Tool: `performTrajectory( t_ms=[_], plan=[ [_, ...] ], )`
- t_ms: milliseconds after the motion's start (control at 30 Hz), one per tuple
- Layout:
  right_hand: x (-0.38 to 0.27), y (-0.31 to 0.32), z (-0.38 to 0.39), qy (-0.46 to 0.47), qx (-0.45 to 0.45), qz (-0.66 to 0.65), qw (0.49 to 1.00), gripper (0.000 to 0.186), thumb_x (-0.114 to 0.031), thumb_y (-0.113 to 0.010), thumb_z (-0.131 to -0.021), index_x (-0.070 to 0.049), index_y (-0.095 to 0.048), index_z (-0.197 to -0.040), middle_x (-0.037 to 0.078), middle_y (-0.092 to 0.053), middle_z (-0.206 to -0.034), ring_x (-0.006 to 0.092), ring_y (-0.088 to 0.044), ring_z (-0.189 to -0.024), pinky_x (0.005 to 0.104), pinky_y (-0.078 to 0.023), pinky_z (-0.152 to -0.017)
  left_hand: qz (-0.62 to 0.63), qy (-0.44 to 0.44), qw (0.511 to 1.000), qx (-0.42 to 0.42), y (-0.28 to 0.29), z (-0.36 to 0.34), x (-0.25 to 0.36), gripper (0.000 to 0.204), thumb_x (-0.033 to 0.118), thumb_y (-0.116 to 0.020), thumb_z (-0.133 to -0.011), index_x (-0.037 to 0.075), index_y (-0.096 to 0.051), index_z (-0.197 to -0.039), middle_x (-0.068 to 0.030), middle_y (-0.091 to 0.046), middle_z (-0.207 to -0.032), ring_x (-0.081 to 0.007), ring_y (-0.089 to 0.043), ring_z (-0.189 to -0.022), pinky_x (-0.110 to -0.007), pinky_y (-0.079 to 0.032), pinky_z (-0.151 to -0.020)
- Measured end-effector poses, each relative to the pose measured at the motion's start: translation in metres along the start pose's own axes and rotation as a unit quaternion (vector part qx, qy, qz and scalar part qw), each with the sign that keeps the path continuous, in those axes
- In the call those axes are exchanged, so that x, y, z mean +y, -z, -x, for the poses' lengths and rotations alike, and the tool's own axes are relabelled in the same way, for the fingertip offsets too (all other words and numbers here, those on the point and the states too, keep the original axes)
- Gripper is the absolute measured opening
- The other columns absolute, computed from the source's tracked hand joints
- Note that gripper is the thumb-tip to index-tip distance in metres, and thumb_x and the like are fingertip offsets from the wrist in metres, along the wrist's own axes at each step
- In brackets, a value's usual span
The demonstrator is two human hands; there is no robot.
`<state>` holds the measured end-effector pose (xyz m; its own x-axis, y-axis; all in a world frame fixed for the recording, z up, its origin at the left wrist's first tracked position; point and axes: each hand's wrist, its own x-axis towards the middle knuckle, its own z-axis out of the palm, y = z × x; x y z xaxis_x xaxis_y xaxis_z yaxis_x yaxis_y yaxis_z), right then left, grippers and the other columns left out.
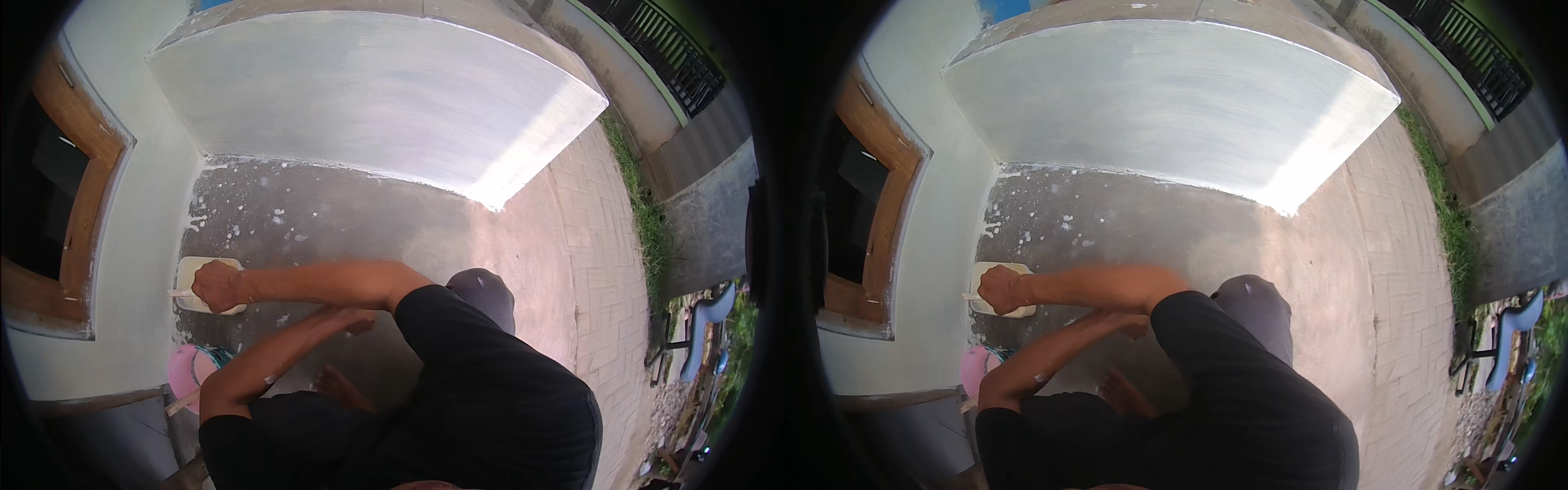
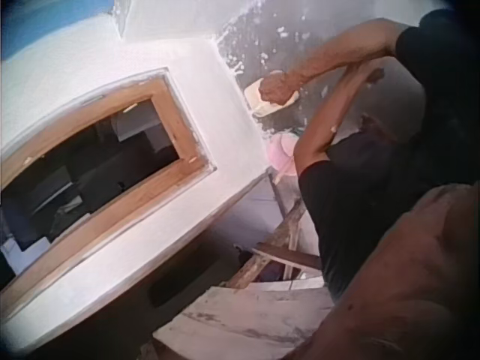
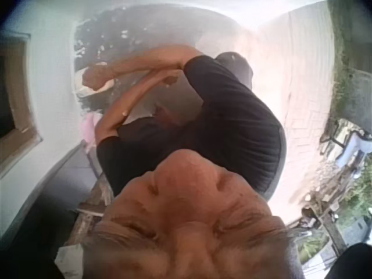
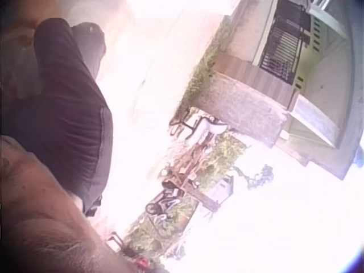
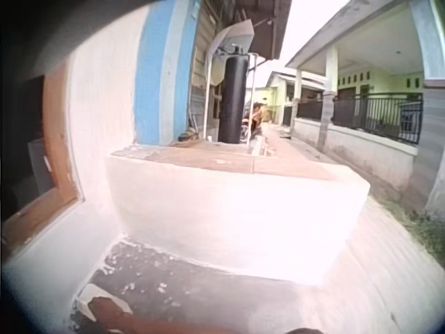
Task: The person dips a paintbrush into a paint container and applies paint across the surfaces of an outdoor wall structure.
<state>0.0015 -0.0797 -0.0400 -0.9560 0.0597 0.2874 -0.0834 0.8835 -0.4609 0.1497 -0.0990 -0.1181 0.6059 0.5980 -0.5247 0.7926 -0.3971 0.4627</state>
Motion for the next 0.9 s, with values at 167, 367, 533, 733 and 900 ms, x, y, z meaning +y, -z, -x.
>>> performTrajectory(
  t_ms=[167, 367, 533, 733, 900],
  plan=[
    [-0.001, 0.009, -0.005, -0.058, 0.002, -0.048, 0.997, 0.019, -0.017, -0.066, -0.063, -0.001, -0.069, -0.070, 0.022, -0.066, -0.073, 0.0394, -0.066, -0.073, 0.0452, -0.054, -0.070, 0.011, 0.031, 0.999, 0.010, -0.008, 0.007, -0.007, 0.019, 0.015, -0.058, -0.074, 0.003, -0.072, -0.079, -0.0181, -0.069, -0.081, -0.0323, -0.067, -0.076, -0.045, -0.051, -0.067],
    [0.072, 0.078, 0.038, -0.075, 0.173, -0.125, 0.974, 0.019, -0.015, -0.062, -0.076, 0.002, -0.069, -0.078, 0.020, -0.069, -0.079, 0.0323, -0.069, -0.073, 0.0419, -0.056, -0.068, -0.049, -0.045, 0.997, -0.044, 0.010, 0.000, 0.008, 0.017, 0.016, -0.059, -0.072, 0.003, -0.070, -0.073, -0.0203, -0.065, -0.074, -0.0340, -0.063, -0.067, -0.047, -0.048, -0.061],
    [0.095, 0.177, 0.125, -0.229, 0.149, -0.291, 0.917, 0.019, -0.011, -0.055, -0.090, 0.004, -0.065, -0.097, 0.014, -0.069, -0.079, 0.0198, -0.069, -0.067, 0.0350, -0.054, -0.061, -0.084, -0.084, 0.984, -0.132, -0.008, -0.006, -0.019, 0.018, 0.018, -0.060, -0.071, 0.001, -0.068, -0.069, -0.0219, -0.062, -0.069, -0.0342, -0.059, -0.060, -0.047, -0.045, -0.057],
    [0.151, 0.160, 0.294, -0.323, 0.332, -0.065, 0.884, 0.023, -0.004, -0.054, -0.088, 0.000, -0.061, -0.109, 0.020, -0.062, -0.087, 0.0382, -0.061, -0.082, 0.0453, -0.048, -0.072, -0.063, -0.033, 0.986, -0.150, -0.019, -0.007, -0.061, 0.018, 0.018, -0.058, -0.074, 0.003, -0.067, -0.067, -0.0177, -0.062, -0.066, -0.0272, -0.057, -0.056, -0.044, -0.044, -0.053],
    [0.192, 0.092, 0.374, -0.381, 0.452, 0.019, 0.806, 0.021, -0.005, -0.055, -0.090, -0.001, -0.062, -0.110, 0.015, -0.061, -0.086, 0.0271, -0.061, -0.067, 0.0392, -0.047, -0.064, 0.038, 0.037, 0.986, -0.157, -0.009, 0.002, -0.055, 0.020, 0.020, -0.059, -0.073, 0.002, -0.068, -0.076, -0.0184, -0.064, -0.069, -0.0273, -0.058, -0.058, -0.043, -0.045, -0.057]
  ],
)
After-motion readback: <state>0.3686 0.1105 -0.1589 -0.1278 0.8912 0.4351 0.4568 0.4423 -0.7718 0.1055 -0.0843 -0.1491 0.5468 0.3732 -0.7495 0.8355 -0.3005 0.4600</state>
